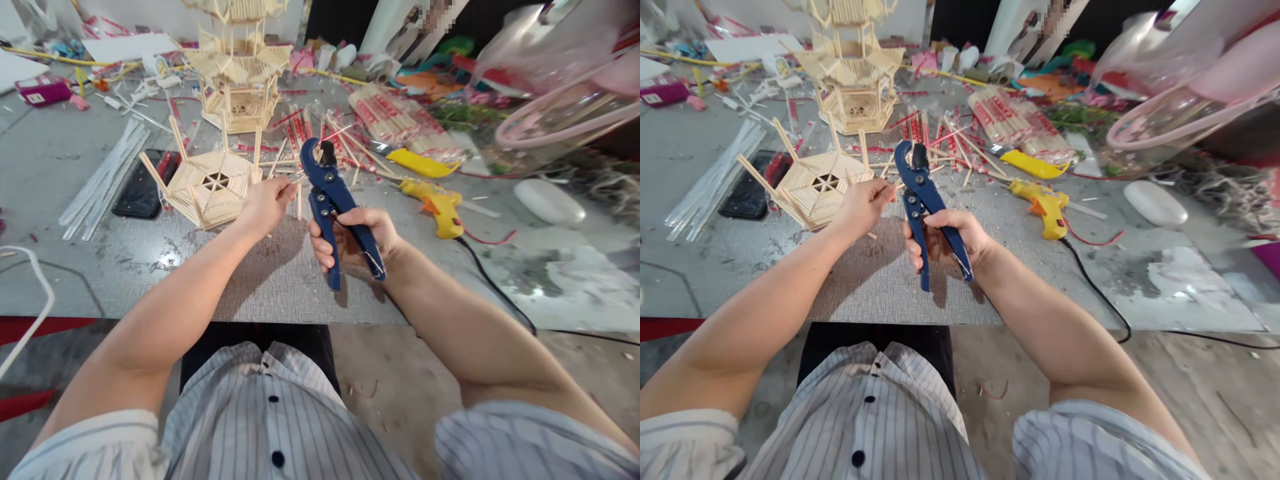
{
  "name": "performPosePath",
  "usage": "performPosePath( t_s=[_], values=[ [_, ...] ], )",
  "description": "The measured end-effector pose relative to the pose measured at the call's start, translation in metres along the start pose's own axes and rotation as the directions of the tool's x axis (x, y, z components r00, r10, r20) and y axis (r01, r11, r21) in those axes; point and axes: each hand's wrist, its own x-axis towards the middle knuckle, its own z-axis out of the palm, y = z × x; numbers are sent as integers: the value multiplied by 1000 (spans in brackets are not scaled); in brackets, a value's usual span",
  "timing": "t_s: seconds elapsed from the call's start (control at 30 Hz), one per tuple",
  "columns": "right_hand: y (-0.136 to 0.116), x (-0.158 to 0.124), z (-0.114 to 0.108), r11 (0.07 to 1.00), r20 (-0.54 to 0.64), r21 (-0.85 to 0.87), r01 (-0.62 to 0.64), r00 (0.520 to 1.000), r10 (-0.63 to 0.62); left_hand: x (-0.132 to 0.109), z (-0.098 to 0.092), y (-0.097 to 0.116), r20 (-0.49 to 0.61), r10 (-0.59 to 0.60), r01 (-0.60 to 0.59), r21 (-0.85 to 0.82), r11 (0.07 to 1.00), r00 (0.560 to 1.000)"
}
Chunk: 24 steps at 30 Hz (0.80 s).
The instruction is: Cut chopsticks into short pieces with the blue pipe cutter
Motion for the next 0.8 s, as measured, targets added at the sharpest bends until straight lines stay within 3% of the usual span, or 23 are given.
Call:
performPosePath(
  t_s=[0.47,0.7,0.8],
  values=[
    [7,3,3,999,11,-40,7,1000,-7,-1,2,2,6,29,-28,-96,995,1000],
    [-12,-12,0,951,-156,-297,-90,987,44,1,2,2,-53,-61,51,-174,983,997],
    [-21,-22,-3,920,-214,-382,-82,977,-2,3,4,-3,-105,-115,93,-202,975,988]
  ],
)
